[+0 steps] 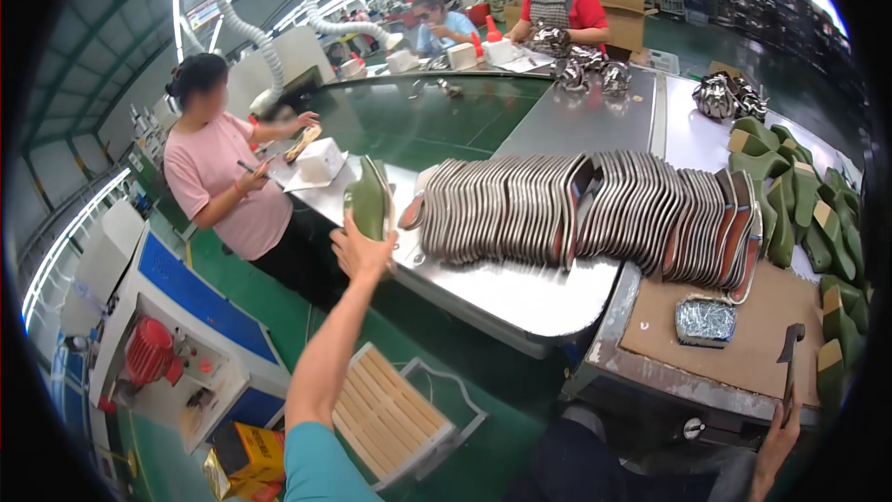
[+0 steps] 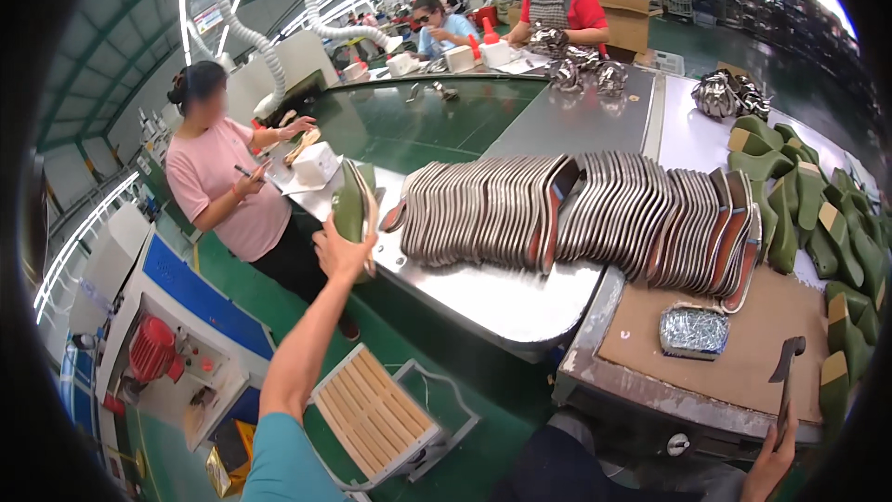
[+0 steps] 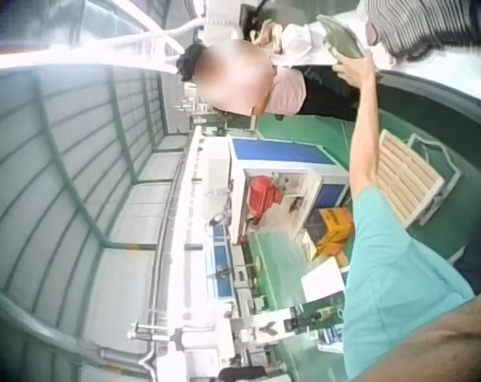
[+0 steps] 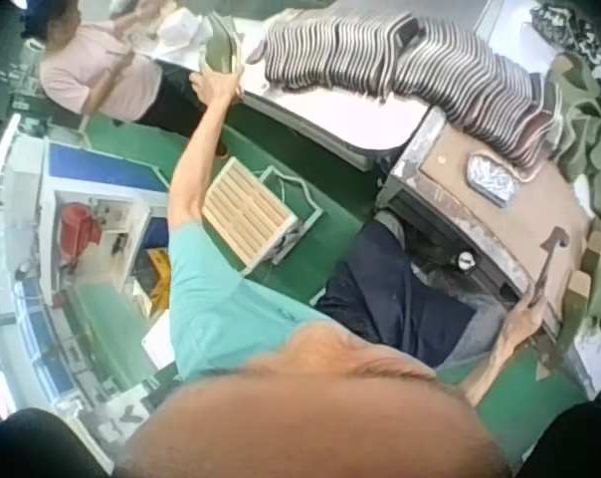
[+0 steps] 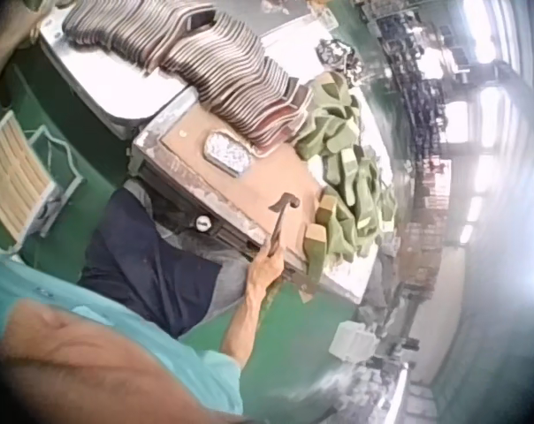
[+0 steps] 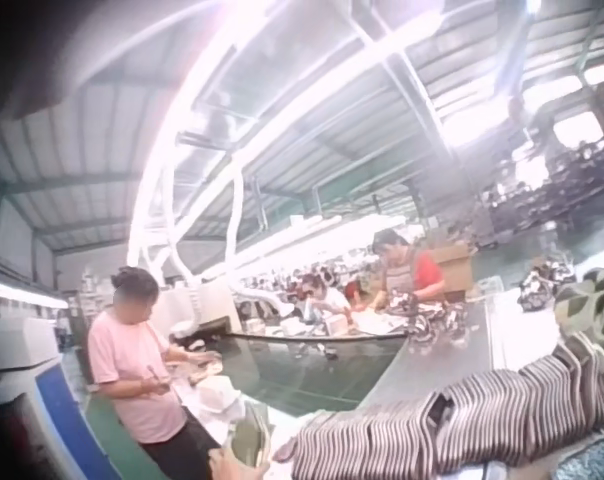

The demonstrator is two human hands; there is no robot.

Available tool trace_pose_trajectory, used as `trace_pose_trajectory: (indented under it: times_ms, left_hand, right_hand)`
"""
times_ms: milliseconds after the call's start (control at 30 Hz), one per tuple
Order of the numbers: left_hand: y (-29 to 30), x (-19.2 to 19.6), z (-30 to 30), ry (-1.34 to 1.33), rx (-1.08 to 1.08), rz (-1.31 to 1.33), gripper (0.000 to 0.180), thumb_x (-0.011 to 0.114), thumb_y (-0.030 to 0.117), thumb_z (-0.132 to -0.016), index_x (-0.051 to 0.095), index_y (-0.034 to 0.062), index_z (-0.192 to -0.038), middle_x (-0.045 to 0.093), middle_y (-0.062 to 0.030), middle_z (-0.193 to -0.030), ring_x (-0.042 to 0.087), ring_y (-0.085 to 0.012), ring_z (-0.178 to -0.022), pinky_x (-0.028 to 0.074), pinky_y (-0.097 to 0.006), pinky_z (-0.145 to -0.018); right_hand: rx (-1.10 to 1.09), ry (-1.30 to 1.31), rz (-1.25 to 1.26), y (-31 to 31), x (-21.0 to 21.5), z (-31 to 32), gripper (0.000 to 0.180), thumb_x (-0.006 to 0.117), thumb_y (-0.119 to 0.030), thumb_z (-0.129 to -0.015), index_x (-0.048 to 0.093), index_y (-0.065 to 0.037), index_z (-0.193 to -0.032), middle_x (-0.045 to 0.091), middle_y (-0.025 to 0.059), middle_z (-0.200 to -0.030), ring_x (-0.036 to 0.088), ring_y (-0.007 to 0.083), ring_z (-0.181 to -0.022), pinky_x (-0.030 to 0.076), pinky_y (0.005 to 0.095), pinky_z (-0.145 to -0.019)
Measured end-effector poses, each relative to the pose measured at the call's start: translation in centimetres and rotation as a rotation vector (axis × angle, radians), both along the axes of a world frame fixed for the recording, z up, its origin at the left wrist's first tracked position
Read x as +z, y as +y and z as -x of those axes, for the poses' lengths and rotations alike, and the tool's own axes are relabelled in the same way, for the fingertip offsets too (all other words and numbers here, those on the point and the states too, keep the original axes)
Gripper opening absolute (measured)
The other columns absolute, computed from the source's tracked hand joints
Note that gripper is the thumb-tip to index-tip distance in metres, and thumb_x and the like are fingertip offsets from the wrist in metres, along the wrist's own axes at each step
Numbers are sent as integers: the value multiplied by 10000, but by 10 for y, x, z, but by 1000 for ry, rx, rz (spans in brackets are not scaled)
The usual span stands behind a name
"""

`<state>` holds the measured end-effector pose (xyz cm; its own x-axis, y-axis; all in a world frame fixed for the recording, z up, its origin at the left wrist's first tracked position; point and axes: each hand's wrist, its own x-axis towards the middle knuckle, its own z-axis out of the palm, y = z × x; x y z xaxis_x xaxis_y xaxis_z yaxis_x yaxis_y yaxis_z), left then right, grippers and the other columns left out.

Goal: The person assembles green slipper uppers with insoles by hand. They place a small wooden block on the heel area of the slipper and use a hammer to tap the block, securing the insole to the upper. The finished slipper is then placed on a stack of completed units.

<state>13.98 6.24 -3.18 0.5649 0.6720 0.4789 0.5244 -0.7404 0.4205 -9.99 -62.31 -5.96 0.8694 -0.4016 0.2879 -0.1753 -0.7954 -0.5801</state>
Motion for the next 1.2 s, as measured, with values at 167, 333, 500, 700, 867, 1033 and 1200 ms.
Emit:
trace_pose_trajectory:
  times_ms: [167,333,500,700,867,1033,1200]
  left_hand:
    - [55,-22,-64,109,-88,-304,895,802,300,-681,297,213,-1415,394,-201,-1258,448,-407,-1123,435,-485,-891]
    - [60,-42,-91,231,-252,-291,719,699,126,-779,347,213,-1400,361,-207,-1336,497,-386,-1110,440,-445,-913]
    - [61,-28,-81,-76,-479,-320,303,518,84,-868,626,97,-1151,585,-180,-1118,525,-365,-1092,428,-415,-921]
    - [-1,-38,-87,70,-198,-40,504,623,351,-800,615,-29,-1130,630,-237,-1057,579,-368,-1040,444,-423,-908]
    - [12,-25,-106,78,-195,774,461,706,192,-738,628,-49,-1123,671,-144,-928,647,-262,-832,496,-367,-670]
    - [41,-50,-115,-252,-267,993,414,668,71,-720,618,-30,-1119,656,-97,-960,616,-218,-781,481,-360,-672]
    - [-12,-35,-114,-261,-368,-59,425,616,4,-762,557,13,-1183,593,-175,-1128,531,-359,-1060,393,-443,-931]
  right_hand:
    - [-115,-5,251,-35,-21,-7,366,488,-31,-932,497,-17,-1297,564,193,-1182,553,345,-1074,420,370,-921]
    - [-182,157,444,-71,-48,-13,368,492,-48,-923,517,-54,-1291,539,225,-1162,520,400,-1057,416,417,-911]
    - [-160,179,355,-71,-61,-30,368,476,-61,-935,511,-63,-1301,496,237,-1190,465,418,-1107,368,449,-953]
    - [-134,101,490,-69,-71,-32,383,470,-27,-918,514,-63,-1297,499,210,-1088,491,391,-1006,396,438,-883]
    - [-67,-9,453,-63,-66,-31,384,492,-1,-880,534,-54,-1258,499,184,-1021,492,367,-943,401,433,-838]
    - [-47,-21,422,-47,-55,-38,376,501,14,-857,549,-46,-1225,506,179,-1020,495,359,-950,402,425,-835]
    - [-83,-16,431,-50,-51,-27,372,501,28,-849,553,-46,-1210,511,173,-1027,496,356,-956,396,426,-842]
